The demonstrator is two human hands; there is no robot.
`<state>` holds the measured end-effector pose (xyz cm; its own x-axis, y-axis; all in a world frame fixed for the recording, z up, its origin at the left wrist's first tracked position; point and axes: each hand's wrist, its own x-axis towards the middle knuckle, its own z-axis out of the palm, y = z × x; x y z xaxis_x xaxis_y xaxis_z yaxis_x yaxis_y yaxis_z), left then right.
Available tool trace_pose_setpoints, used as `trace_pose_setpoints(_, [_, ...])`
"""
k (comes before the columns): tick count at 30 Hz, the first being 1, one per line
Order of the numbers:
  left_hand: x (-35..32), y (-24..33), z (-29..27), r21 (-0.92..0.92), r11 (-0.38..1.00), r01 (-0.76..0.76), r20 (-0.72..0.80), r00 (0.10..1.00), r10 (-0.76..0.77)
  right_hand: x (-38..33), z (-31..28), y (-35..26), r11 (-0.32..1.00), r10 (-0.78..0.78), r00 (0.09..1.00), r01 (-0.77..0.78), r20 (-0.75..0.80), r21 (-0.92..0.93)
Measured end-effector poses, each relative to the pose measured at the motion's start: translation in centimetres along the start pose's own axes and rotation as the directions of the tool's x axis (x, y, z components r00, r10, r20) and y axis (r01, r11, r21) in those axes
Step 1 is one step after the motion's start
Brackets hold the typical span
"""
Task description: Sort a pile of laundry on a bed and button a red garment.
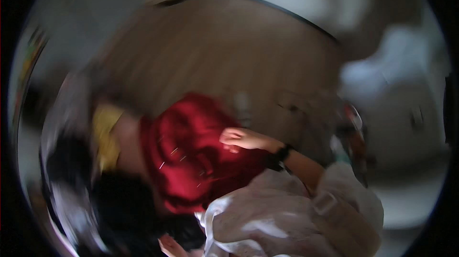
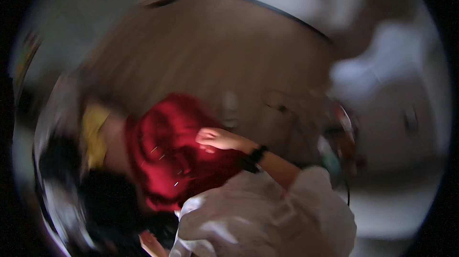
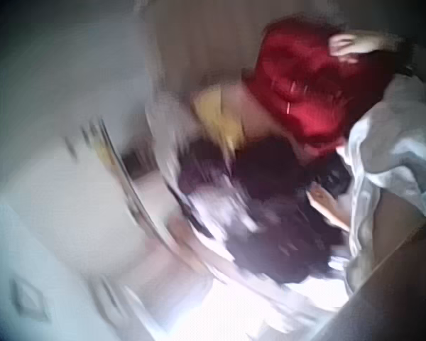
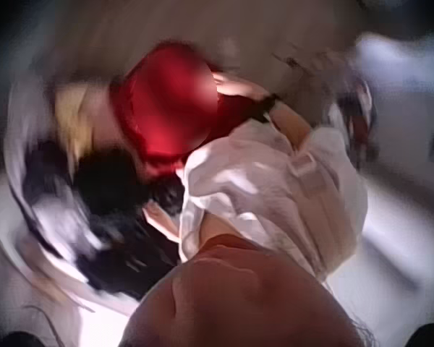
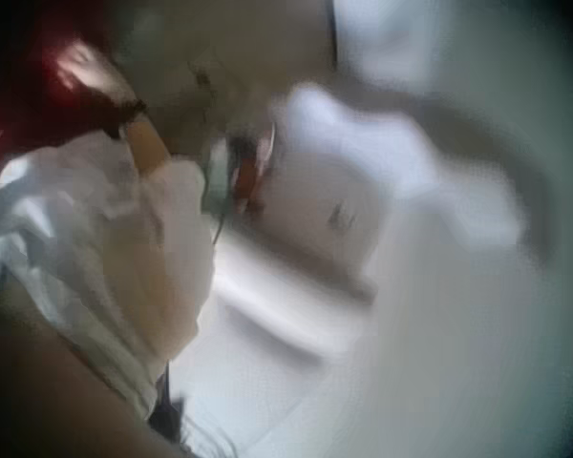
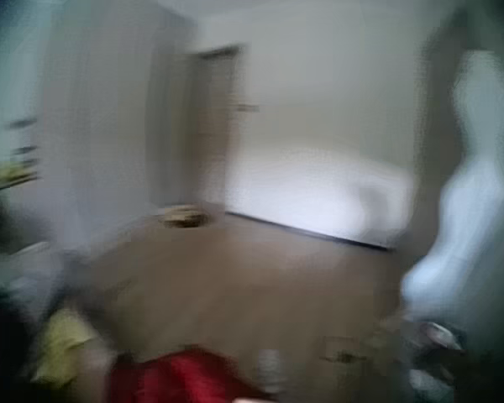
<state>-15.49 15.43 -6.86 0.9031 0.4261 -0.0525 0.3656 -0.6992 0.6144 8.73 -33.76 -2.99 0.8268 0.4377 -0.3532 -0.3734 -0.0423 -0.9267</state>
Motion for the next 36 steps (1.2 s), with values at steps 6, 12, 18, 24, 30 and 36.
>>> trace_pose_setpoints(6, [10.8,17.3,8.1,-0.1,0.913,-0.395,0.436,0.808,0.397,-17.6,-6.0,7.1,0.956,0.057,0.42,-0.285,-0.906,-0.072])
trace_pose_setpoints(12, [15.9,18.8,8.4,-0.124,0.889,-0.441,0.518,0.735,0.437,-32.1,-3.1,18.0,0.41,0.351,-0.297,-0.804,-0.888,0.431])
trace_pose_setpoints(18, [15.5,17.8,9.0,-0.02,0.925,-0.379,0.54,0.775,0.329,-36.8,-8.8,24.5,0.057,0.329,-0.299,-0.94,-0.896,0.335])
trace_pose_setpoints(24, [11.9,20.3,7.0,0.031,0.972,-0.231,0.424,0.884,0.197,-40.6,-11.4,29.7,0.042,0.288,-0.19,-0.977,-0.938,0.211])
trace_pose_setpoints(30, [10.8,24.6,5.8,-0.344,0.866,-0.364,0.456,0.741,0.493,-34.2,-9.9,15.1,0.43,-0.501,-0.021,-0.874,-0.865,-0.228])
trace_pose_setpoints(36, [5.9,36.8,4.0,-0.74,0.602,-0.298,0.47,0.411,0.781,-17.6,2.2,-6.7,0.914,-0.396,0.603,0.33,-0.692,-0.236])
